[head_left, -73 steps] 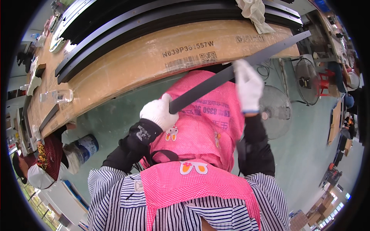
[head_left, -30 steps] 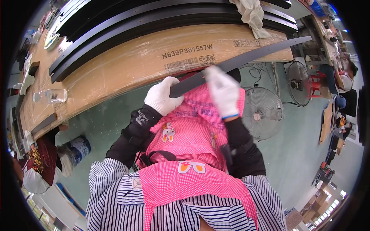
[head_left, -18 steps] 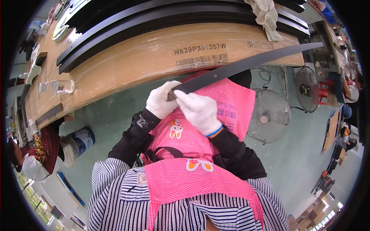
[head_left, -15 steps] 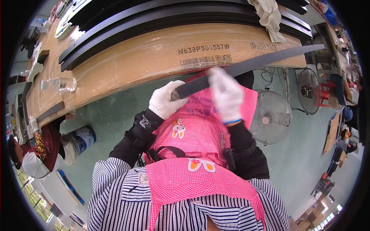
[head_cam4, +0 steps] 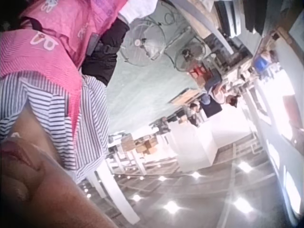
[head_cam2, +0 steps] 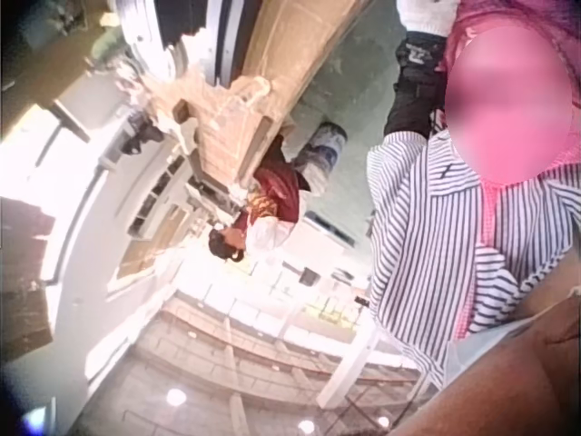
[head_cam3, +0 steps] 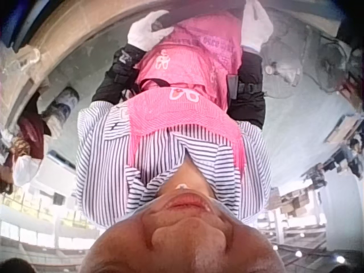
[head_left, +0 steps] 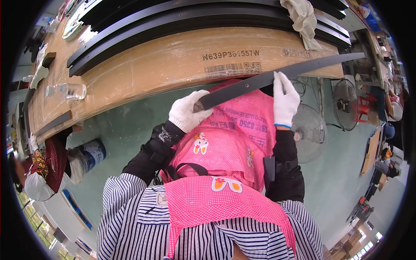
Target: Wiping and inspecting long black furniture components at a manufacturing workstation.
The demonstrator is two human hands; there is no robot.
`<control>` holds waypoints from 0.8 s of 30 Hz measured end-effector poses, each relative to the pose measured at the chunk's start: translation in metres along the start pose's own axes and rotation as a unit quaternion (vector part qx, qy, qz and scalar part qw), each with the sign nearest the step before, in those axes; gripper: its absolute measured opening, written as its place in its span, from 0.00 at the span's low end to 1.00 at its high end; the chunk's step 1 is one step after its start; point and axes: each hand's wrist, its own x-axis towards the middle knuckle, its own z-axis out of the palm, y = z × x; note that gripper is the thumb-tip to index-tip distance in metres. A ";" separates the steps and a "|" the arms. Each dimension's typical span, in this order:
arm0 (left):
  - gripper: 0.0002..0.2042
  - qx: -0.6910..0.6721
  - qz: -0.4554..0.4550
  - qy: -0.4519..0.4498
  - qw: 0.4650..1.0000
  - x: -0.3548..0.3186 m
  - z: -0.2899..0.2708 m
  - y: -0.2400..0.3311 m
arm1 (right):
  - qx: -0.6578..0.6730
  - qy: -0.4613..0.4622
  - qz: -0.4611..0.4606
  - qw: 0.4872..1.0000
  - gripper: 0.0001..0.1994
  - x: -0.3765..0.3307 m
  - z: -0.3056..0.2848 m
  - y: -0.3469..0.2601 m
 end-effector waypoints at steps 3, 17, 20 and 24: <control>0.27 -0.003 -0.002 -0.006 1.000 0.003 0.001 0.004 | 0.000 -0.012 -0.133 0.991 0.13 -0.018 0.023 0.019; 0.27 0.028 0.008 0.001 1.000 0.002 0.005 0.000 | -0.006 -0.001 -0.207 0.978 0.13 -0.027 0.037 0.028; 0.28 0.014 0.031 0.002 0.999 0.003 0.004 -0.013 | -0.086 -0.169 -0.271 0.944 0.13 -0.099 0.063 -0.026; 0.29 0.031 -0.018 -0.027 0.999 0.003 0.000 -0.003 | 0.012 -0.143 -0.206 0.968 0.11 -0.081 0.048 -0.012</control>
